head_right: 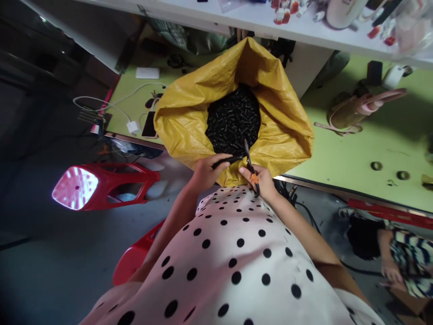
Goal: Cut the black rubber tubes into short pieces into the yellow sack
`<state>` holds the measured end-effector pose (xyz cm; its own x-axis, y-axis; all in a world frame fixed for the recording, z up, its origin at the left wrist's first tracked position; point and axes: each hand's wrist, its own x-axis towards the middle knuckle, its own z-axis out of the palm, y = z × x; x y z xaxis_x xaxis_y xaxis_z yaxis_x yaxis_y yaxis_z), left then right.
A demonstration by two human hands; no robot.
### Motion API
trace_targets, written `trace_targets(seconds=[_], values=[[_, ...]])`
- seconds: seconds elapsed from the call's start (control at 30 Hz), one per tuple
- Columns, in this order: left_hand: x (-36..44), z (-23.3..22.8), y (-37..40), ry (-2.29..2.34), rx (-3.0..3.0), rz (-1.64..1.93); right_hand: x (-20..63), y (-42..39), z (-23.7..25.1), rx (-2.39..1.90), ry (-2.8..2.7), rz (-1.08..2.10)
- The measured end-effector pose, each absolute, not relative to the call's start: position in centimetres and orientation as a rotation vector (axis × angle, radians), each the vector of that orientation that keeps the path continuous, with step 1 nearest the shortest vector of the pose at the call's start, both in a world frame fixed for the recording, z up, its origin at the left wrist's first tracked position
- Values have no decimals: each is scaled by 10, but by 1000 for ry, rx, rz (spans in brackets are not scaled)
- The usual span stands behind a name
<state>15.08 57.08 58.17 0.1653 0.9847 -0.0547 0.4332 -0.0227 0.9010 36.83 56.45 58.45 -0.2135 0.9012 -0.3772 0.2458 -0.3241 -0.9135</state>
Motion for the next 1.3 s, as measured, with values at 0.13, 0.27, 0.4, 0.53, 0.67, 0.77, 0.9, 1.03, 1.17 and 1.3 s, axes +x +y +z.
trace_targets(seconds=[0.13,0.27,0.4,0.53,0.67,0.77,0.9,1.03,1.17,1.3], values=[[167,584,565,1246,1604,696,368,575,594,-1417,-1294,1495],[171,585,568,1339,1551,712,376,581,597,-1489,-1323,1347],[160,588,572,1504,1541,935,394,572,591,-1543,-1526,1463],[157,589,572,1553,1585,1007,398,559,590,-1584,-1634,1639],[165,587,571,1521,1646,984,386,557,599,-1608,-1673,1629],[167,585,570,1502,1675,972,381,560,605,-1658,-1704,1582],[163,584,572,1472,1711,928,381,560,605,-1669,-1733,1614],[159,582,574,1458,1699,929,379,557,599,-1641,-1727,1550],[157,579,574,1485,1639,944,376,557,593,-1649,-1717,1487],[154,579,573,1491,1600,948,374,558,592,-1605,-1640,1507]])
